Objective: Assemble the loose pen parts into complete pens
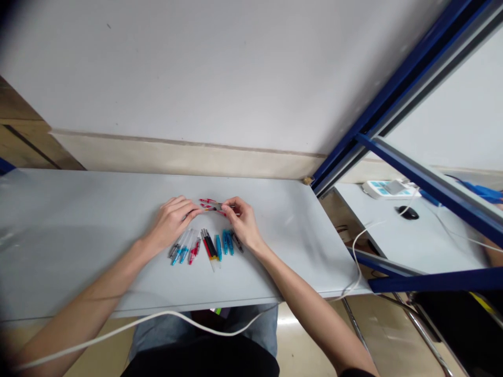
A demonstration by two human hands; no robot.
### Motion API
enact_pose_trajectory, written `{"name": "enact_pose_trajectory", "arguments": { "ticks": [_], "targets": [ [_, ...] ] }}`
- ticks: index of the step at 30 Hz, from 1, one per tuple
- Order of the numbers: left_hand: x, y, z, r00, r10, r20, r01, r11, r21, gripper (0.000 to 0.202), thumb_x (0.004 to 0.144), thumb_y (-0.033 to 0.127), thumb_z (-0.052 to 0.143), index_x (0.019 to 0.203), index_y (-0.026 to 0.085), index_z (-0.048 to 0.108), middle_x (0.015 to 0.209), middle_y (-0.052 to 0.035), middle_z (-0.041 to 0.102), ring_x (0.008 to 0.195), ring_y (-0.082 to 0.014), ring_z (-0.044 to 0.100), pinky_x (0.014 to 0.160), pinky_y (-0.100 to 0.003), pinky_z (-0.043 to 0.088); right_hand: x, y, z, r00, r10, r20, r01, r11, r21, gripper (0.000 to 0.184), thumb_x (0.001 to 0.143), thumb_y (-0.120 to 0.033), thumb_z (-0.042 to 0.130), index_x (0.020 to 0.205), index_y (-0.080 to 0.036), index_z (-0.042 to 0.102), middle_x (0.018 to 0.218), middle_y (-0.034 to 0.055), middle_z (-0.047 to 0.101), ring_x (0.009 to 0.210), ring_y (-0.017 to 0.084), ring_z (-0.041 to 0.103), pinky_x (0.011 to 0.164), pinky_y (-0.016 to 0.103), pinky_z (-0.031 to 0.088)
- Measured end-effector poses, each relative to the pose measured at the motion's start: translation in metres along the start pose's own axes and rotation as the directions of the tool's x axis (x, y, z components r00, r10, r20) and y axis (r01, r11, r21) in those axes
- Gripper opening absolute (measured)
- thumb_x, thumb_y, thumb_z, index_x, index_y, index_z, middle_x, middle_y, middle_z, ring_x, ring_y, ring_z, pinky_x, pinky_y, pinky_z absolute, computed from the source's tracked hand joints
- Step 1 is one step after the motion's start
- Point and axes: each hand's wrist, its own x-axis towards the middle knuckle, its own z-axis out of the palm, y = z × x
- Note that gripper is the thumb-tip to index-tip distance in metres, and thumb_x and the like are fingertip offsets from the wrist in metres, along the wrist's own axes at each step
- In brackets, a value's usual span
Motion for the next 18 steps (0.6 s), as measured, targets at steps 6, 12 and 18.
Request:
{"name": "enact_pose_trajectory", "arguments": {
  "ticks": [6,12,18],
  "targets": [
    [-0.001,0.000,0.004,0.998,0.055,-0.016,-0.056,0.996,-0.073,0.022,0.102,0.033,0.052,0.092,0.017,0.064,0.090,-0.0055,0.067,0.089,-0.0205,0.058,0.082,-0.034,0.045,-0.003,0.002,-0.004,0.994,0.081,0.074,-0.072,0.991,-0.114,0.056,0.099,-0.059,0.045,0.059,-0.019,0.046,0.055,-0.0036,0.034,0.051,0.011,0.029,0.051,0.027,0.025],
    [0.001,0.001,0.006,0.999,0.039,-0.010,-0.039,0.998,-0.039,0.024,0.104,0.028,0.049,0.093,0.016,0.066,0.087,-0.0053,0.067,0.086,-0.0196,0.058,0.078,-0.034,0.043,-0.002,-0.005,-0.007,1.000,0.017,0.021,-0.016,1.000,-0.020,0.036,0.092,-0.053,0.062,0.086,-0.017,0.064,0.071,-0.0003,0.055,0.062,0.014,0.047,0.055,0.025,0.036],
    [-0.002,-0.002,0.012,0.992,0.102,-0.073,-0.104,0.994,-0.034,0.018,0.101,0.025,0.055,0.091,0.016,0.068,0.083,-0.0044,0.067,0.082,-0.0190,0.056,0.075,-0.034,0.043,-0.002,-0.001,-0.009,0.985,0.089,0.150,-0.064,0.984,-0.164,0.051,0.100,-0.056,0.045,0.067,-0.018,0.053,0.058,-0.0038,0.036,0.053,0.011,0.031,0.051,0.026,0.025]
  ]
}}
